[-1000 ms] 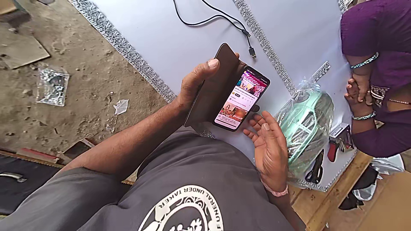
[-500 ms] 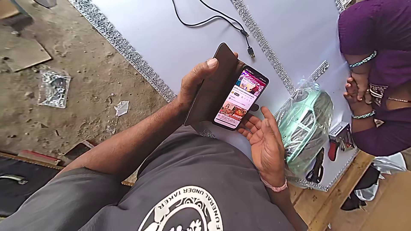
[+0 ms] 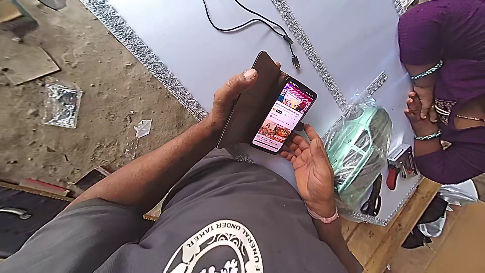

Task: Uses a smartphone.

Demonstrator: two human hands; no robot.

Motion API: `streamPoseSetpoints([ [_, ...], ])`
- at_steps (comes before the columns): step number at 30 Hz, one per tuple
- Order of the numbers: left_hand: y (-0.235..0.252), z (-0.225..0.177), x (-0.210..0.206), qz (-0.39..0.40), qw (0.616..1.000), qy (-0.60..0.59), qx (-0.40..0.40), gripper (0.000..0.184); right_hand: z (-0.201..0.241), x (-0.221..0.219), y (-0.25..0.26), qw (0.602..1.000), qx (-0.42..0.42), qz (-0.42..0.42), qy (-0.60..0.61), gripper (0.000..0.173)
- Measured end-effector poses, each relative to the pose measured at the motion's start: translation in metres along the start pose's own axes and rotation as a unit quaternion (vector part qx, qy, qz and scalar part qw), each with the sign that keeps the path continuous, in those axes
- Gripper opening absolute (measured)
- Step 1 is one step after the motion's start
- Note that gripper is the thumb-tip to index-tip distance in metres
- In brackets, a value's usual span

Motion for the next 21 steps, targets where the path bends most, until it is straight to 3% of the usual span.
streamPoseSetpoints([
  [3, -0.003, 0.007, 0.023, 0.080, 0.996, -0.034, -0.014, 0.056, 0.001, 0.000, 0.001, 1.000, -0.002, -0.001, 0.006, 0.065],
  [6, 0.002, -0.006, -0.010, -0.038, 0.999, 0.025, 0.002, 0.041, 0.001, 0.000, 0.001, 1.000, -0.001, -0.020, 0.017, 0.054],
  [15, 0.003, -0.004, -0.011, -0.027, 1.000, 0.010, 0.004, 0.046, 0.002, 0.001, 0.001, 0.999, -0.013, -0.024, 0.041, 0.048],
  [21, 0.002, -0.005, -0.010, -0.024, 1.000, 0.019, 0.005, 0.046, 0.003, 0.000, 0.002, 0.999, -0.026, -0.016, 0.043, 0.058],
])
Point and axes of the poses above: each hand's wrist, its own y-axis towards the middle knuckle, its own x-axis out of the back of the hand, z = x × y, the point moved 4 cm from there along y, towards the middle knuckle, and after that the axes turned 7 degrees about y, right-handed, at the moved point
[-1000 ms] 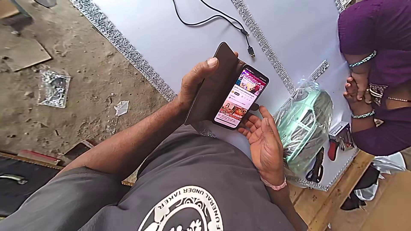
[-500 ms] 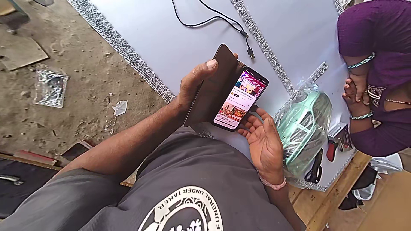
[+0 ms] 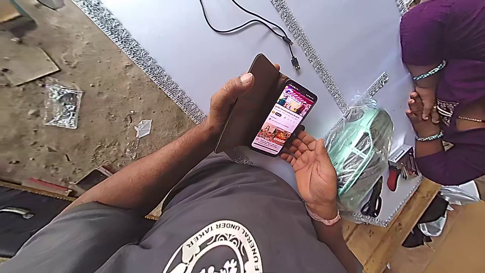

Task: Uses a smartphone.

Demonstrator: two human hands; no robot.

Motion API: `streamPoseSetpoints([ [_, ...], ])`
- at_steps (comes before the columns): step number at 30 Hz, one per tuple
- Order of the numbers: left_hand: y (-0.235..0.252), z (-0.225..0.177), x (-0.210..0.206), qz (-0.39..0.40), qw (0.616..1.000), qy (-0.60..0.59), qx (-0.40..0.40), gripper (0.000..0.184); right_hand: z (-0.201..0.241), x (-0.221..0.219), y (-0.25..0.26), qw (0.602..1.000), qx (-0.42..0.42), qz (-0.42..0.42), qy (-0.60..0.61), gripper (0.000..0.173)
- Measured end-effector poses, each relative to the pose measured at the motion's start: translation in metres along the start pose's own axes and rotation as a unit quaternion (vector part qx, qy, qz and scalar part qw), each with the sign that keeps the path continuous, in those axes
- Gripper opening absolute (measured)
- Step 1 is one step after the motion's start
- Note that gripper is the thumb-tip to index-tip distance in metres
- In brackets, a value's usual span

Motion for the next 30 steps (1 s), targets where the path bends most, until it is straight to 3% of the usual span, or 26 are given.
streamPoseSetpoints([
  [15, 0.000, -0.001, -0.001, 0.001, 1.000, -0.007, -0.014, 0.045, 0.000, 0.002, 0.002, 1.000, -0.004, 0.016, -0.014, 0.063],
  [19, -0.004, 0.010, 0.028, 0.100, 0.993, -0.060, -0.023, 0.059, 0.000, 0.003, 0.002, 1.000, 0.000, 0.020, -0.012, 0.062],
  [21, -0.005, 0.010, 0.025, 0.031, 0.998, -0.060, -0.011, 0.054, 0.000, 0.003, 0.002, 1.000, -0.001, 0.017, -0.010, 0.061],
  [24, -0.005, 0.012, 0.033, 0.105, 0.993, -0.053, -0.022, 0.060, 0.000, 0.003, 0.001, 1.000, 0.000, 0.015, -0.011, 0.059],
  [27, 0.001, 0.001, 0.002, 0.017, 1.000, -0.014, -0.016, 0.048, 0.000, 0.003, 0.002, 1.000, 0.000, 0.021, -0.007, 0.061],
  [30, 0.001, -0.002, -0.002, 0.006, 1.000, 0.006, -0.018, 0.047, 0.000, 0.003, 0.002, 1.000, -0.002, 0.022, -0.009, 0.061],
])
Point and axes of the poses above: each hand's wrist, its own y-axis towards the middle knuckle, its own x-axis out of the back of the hand, z = x × y, the point moved 4 cm from there along y, towards the middle knuckle, and after that the axes turned 7 degrees about y, right-handed, at the moved point
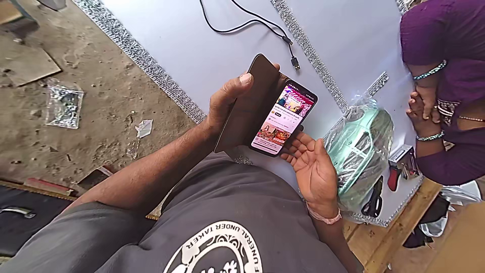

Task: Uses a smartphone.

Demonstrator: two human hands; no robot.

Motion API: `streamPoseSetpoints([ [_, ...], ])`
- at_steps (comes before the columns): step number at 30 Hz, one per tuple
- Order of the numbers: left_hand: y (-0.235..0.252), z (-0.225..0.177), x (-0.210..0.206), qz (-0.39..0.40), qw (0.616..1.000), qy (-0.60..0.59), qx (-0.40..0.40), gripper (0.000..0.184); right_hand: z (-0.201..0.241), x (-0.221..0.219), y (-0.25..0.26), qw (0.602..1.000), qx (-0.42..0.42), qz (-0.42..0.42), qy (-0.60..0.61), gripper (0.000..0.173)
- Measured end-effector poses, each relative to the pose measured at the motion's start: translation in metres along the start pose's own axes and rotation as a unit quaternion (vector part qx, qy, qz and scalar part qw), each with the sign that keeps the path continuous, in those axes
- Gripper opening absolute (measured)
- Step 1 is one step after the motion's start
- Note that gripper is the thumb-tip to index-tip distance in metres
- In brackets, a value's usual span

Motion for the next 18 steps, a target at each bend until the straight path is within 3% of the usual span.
streamPoseSetpoints([
  [4, -0.001, 0.003, 0.006, -0.001, 1.000, -0.005, 0.003, 0.049, -0.001, 0.002, 0.000, 1.000, -0.002, -0.019, -0.006, 0.062],
  [7, -0.004, 0.013, 0.032, 0.102, 0.994, -0.046, -0.018, 0.061, -0.001, 0.005, -0.001, 0.999, -0.001, -0.031, -0.016, 0.063],
  [10, -0.001, 0.004, 0.007, 0.005, 1.000, -0.012, 0.002, 0.049, -0.002, 0.004, 0.000, 0.999, 0.000, -0.038, -0.023, 0.064],
  [18, 0.000, 0.002, 0.003, 0.009, 1.000, -0.022, 0.011, 0.048, -0.001, 0.002, 0.000, 0.999, 0.008, -0.031, -0.036, 0.061],
])
Point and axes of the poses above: each hand's wrist, its own y-axis towards the middle knuckle, its own x-axis out of the back of the hand, z = x × y, the point moved 4 cm from there along y, towards the middle knuckle, and after that the axes turned 7 degrees about y, right-handed, at the moved point
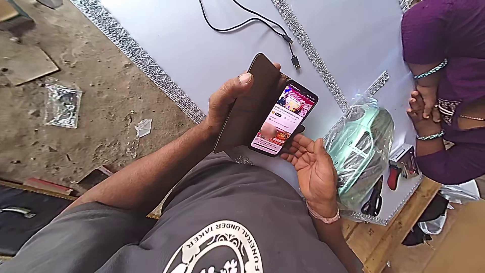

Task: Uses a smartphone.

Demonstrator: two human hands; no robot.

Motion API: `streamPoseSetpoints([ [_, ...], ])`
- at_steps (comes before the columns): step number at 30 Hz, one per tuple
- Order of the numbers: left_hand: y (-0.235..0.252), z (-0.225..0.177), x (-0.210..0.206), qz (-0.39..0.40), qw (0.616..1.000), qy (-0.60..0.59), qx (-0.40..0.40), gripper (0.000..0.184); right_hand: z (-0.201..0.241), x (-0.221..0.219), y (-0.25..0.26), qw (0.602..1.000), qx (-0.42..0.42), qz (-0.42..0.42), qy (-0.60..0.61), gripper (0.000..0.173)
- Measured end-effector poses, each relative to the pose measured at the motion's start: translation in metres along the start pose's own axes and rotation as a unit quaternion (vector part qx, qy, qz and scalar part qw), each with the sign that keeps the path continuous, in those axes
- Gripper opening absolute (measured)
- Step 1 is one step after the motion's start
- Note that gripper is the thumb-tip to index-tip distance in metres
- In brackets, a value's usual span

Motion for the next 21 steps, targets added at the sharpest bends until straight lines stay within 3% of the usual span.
streamPoseSetpoints([
  [21, -0.0010, 0.0019, 0.0012, -0.005, 1.000, -0.011, 0.009, 0.053, -0.0002, 0.0007, 0.0003, 1.000, 0.002, -0.001, 0.005, 0.062],
])
Point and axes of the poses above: each hand's wrist, its own y-axis towards the middle knuckle, its own x-axis out of the back of the hand, z = x × y, the point moved 4 cm from there along y, towards the middle knuckle, and after that the axes turned 7 degrees about y, right-handed, at the moved point
